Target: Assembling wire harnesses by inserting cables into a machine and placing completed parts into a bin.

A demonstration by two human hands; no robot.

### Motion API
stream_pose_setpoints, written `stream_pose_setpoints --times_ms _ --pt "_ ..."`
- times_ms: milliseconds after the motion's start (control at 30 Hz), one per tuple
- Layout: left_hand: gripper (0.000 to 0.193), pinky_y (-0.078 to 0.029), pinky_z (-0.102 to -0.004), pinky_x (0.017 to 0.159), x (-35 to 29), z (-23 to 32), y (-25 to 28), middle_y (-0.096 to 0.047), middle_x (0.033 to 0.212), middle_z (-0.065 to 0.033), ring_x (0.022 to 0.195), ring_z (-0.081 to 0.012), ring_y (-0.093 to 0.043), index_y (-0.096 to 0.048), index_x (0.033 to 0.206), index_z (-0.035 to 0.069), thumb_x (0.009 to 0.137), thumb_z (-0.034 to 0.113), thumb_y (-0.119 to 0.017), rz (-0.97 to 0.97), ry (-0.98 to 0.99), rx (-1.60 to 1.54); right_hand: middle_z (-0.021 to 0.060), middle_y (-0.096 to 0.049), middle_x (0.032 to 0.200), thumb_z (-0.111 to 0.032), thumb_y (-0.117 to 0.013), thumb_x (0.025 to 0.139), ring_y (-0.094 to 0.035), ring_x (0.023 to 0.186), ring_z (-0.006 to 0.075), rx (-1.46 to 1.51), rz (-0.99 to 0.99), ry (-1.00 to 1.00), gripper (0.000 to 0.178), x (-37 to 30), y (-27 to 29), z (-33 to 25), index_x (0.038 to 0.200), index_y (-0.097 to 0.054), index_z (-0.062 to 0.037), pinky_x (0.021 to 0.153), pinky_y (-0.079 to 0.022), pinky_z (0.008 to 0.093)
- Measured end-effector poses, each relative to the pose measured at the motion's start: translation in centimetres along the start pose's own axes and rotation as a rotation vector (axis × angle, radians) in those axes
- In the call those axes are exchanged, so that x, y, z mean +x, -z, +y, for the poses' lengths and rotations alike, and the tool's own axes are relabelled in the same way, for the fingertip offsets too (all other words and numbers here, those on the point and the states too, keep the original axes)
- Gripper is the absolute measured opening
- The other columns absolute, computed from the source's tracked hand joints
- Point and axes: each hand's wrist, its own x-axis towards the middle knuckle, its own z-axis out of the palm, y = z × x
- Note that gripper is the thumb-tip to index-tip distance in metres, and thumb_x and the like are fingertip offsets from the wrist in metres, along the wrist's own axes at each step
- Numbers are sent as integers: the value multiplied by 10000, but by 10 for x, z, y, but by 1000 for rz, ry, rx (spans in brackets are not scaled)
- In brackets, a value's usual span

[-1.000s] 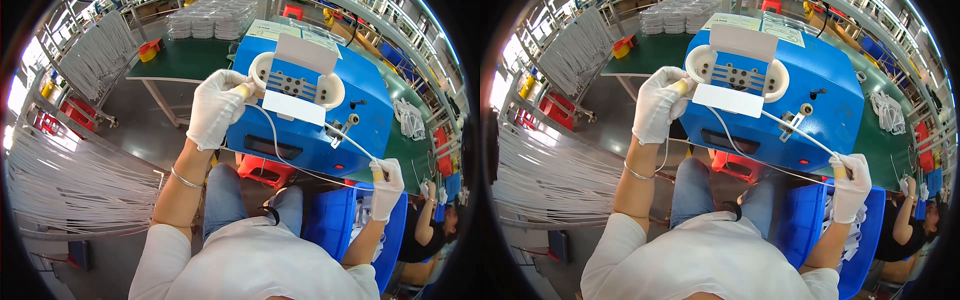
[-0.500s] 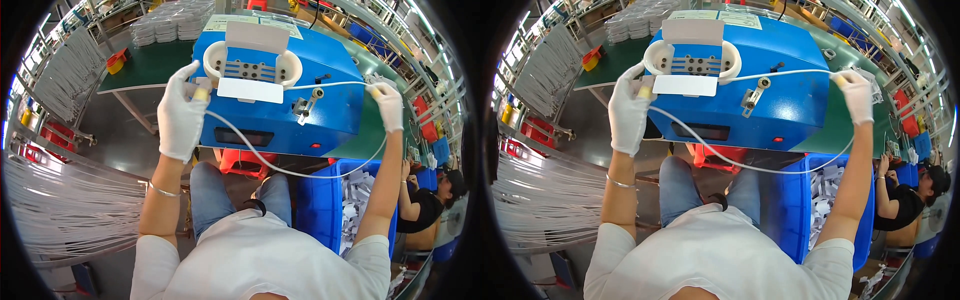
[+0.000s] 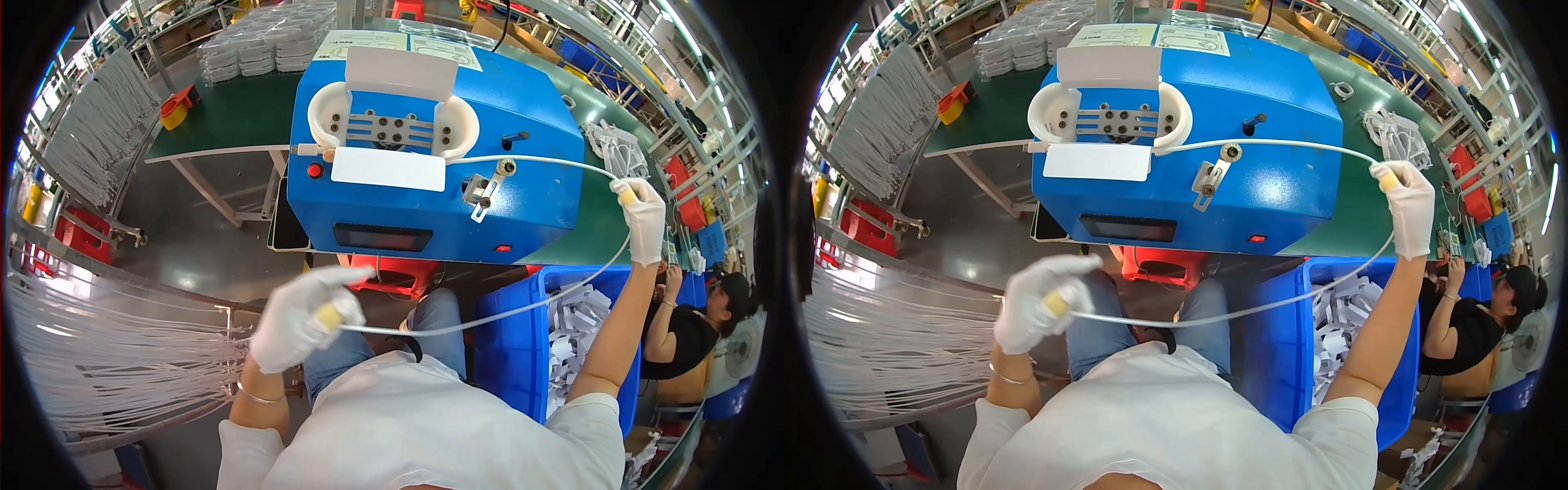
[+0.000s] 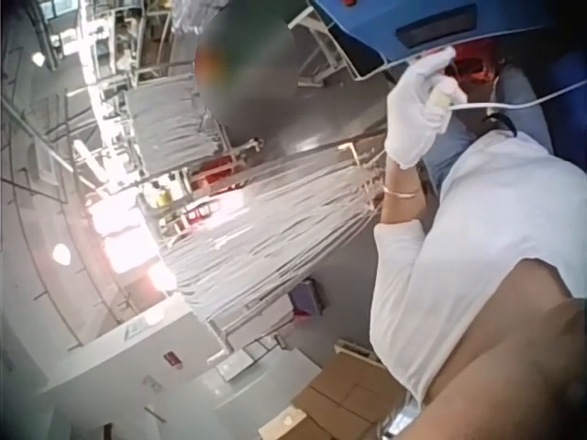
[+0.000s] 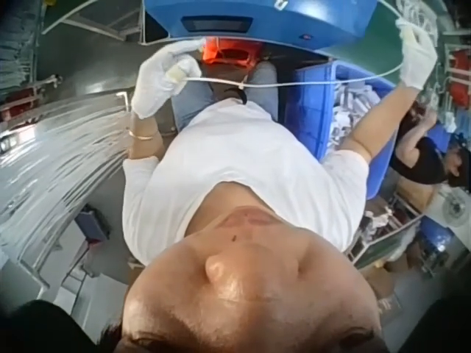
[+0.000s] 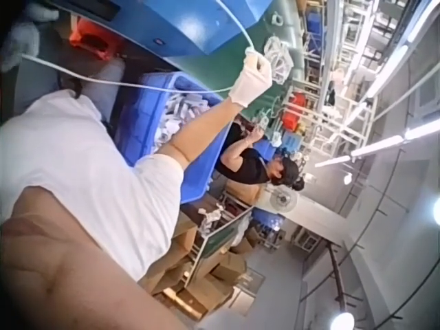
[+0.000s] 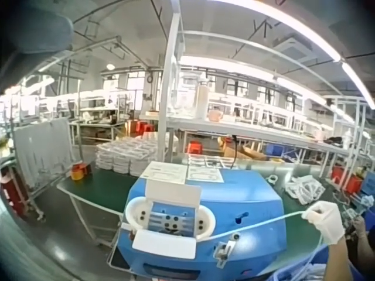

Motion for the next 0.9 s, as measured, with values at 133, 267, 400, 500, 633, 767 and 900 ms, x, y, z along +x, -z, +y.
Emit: stream_pose_setpoints --times_ms 133,267,400,500,633,767,900 --pt "447 -399 -171 492 6 -33 -26 -631 965 -118 565 -58 -493 -440 1316 -18 926 164 -562 -269 207 -94 -86 -470 609 -175 -650 850 -318 476 -19 0 -3 -123 114 -7 16 15 816 -665 -67 429 -181 167" --pt "462 -469 -227 615 14 -62 -51 -603 1073 -112 738 -93 -537 -420 1346 21 916 114 -562 -352 362 -46 -87 -446 595 -185 -652 850 -316 465 -17 41 -74 -189 127 -18 27 18 800 -658 -69 429 -182 168" --pt "458 -484 -250 717 16 -87 -62 -606 1136 -92 782 -94 -570 -449 1347 89 907 150 -565 -430 356 25 -78 -475 605 -202 -667 847 -323 470 -18 77 -79 -204 149 -24 21 16 807 -655 -59 431 -189 160" --pt "467 -494 -277 791 15 -98 -66 -601 1157 -102 874 -128 -599 -437 1354 84 904 127 -557 -462 365 10 -65 -511 608 -198 -675 841 -337 466 -15 228 -95 -231 156 -28 17 17 812 -656 -46 426 -203 156" --pt "452 -461 -300 904 14 -121 -66 -593 1181 -116 1028 -171 -589 -425 1351 54 917 105 -539 -478 316 19 -57 -456 541 -224 -647 870 -328 398 1 273 -236 -241 222 -37 4 -10 814 -634 -9 381 -206 172" --pt "434 -438 -291 940 11 -123 -61 -605 1160 -122 1063 -171 -583 -440 1333 28 922 114 -549 -387 400 3 -33 -483 531 -188 -658 843 -375 382 25 245 -283 -217 208 -34 -22 -41 796 -642 14 366 -243 185" --pt "446 -462 -293 918 11 -121 -57 -590 1188 -139 1097 -162 -568 -430 1328 -11 904 77 -537 -360 479 106 -11 -519 530 -182 -660 826 -423 378 38 318 -356 -210 211 -33 -40 -68 789 -654 26 372 -259 186"
